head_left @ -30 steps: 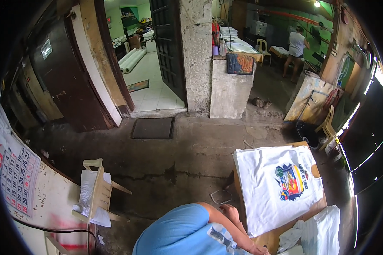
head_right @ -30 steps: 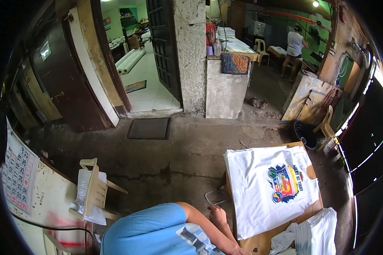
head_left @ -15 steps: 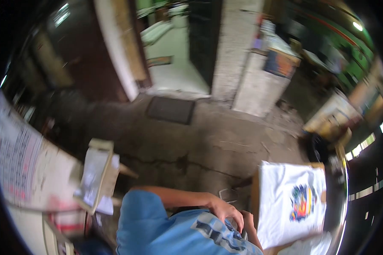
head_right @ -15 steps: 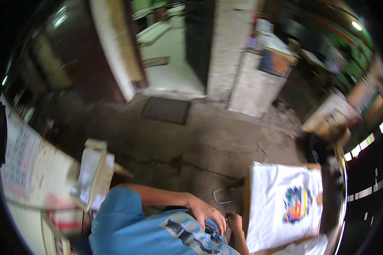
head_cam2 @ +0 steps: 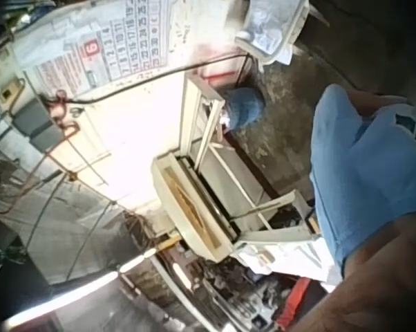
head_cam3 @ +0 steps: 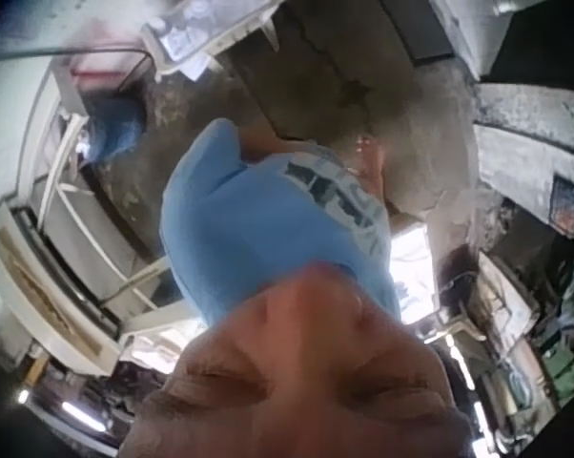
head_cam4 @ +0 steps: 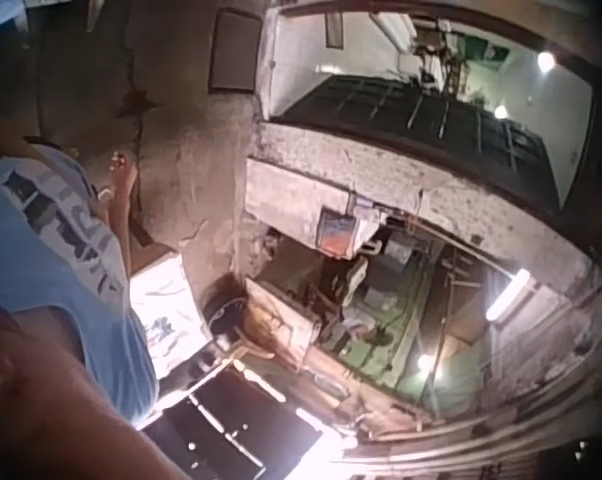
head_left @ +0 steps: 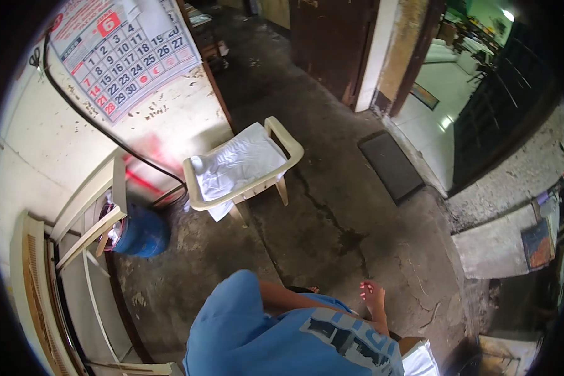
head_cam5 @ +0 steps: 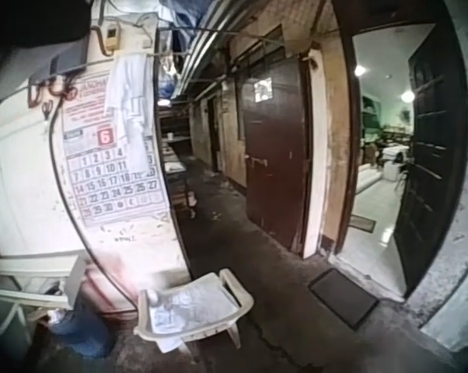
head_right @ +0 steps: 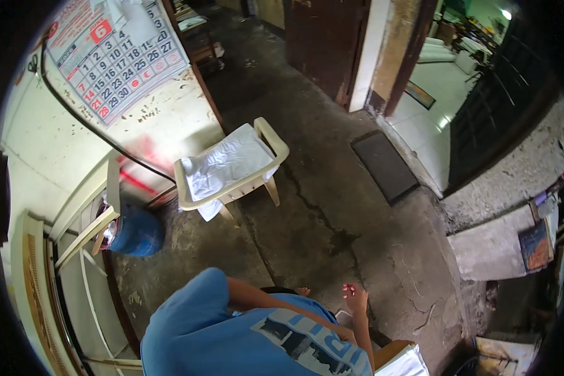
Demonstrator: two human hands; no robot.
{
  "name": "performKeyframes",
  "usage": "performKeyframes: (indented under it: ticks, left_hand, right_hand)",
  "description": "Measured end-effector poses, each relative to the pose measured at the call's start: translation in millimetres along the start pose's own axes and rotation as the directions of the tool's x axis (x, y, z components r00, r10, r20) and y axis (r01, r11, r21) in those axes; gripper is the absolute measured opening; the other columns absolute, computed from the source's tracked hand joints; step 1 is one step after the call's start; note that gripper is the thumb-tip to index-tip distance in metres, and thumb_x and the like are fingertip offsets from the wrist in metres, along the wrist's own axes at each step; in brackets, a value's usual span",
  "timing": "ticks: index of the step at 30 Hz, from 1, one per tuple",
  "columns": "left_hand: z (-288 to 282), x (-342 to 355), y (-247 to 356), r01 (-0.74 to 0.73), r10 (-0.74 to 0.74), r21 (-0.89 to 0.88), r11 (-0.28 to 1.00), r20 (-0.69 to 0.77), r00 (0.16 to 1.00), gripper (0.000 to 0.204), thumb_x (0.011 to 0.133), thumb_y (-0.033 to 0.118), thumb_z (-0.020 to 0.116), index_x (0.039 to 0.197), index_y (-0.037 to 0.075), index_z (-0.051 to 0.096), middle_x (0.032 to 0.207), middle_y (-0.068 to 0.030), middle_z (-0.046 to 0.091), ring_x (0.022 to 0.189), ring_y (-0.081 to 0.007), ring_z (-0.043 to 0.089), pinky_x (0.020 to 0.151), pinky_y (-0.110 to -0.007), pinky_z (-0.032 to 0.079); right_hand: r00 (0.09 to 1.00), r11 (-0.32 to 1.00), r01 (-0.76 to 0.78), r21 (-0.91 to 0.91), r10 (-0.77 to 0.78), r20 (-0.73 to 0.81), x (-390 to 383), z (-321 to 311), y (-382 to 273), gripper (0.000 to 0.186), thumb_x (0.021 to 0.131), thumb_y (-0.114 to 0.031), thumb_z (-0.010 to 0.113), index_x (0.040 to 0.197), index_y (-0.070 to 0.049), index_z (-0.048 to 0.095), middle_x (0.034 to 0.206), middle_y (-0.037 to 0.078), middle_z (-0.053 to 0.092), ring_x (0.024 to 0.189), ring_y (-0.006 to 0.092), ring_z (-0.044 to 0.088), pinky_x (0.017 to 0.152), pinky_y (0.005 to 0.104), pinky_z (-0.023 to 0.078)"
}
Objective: Manually aligning and preparing t-shirts and transfer sheets for a screen-printing or heat-transfer process.
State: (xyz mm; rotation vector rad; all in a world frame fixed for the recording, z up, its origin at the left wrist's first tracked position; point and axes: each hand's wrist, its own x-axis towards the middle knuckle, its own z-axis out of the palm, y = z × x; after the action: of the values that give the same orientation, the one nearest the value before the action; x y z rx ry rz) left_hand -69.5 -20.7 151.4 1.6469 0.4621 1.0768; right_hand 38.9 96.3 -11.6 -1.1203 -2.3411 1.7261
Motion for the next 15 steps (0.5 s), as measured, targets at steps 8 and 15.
performKeyframes:
  ticks: [8,15]
  left_hand:
    - [-78,-67,-7,0.444,-0.483,-0.337,0.83,-0.832,0.272,0.018,0.084,0.021,0.055,0.088,0.003,0.06,0.074,-0.0029,0.059,0.068,-0.0119,0.056,0.063,-0.025,0.044]
    - [-120,-101,-54,0.683,-0.407,0.043,0.729,-0.775,0.484,0.027,0.085,0.031,0.054,0.088,0.005,0.056,0.078,-0.0087,0.059,0.074,-0.0181,0.055,0.068,-0.031,0.043]
  right_hand:
    - [0.94,0.933,0.281,-0.223,-0.22,0.26,84,-1,-5,0.014,0.078,-0.004,0.054,0.09,-0.003,0.062,0.069,0.005,0.062,0.058,0.0098,0.057,0.053,0.0242,0.046]
    - [0.851,0.888,0.368,-0.277,-0.202,0.485,159,-53,7,0.016,0.077,-0.011,0.053,0.088,-0.007,0.065,0.076,0.01,0.065,0.067,0.0225,0.063,0.063,0.0306,0.049]
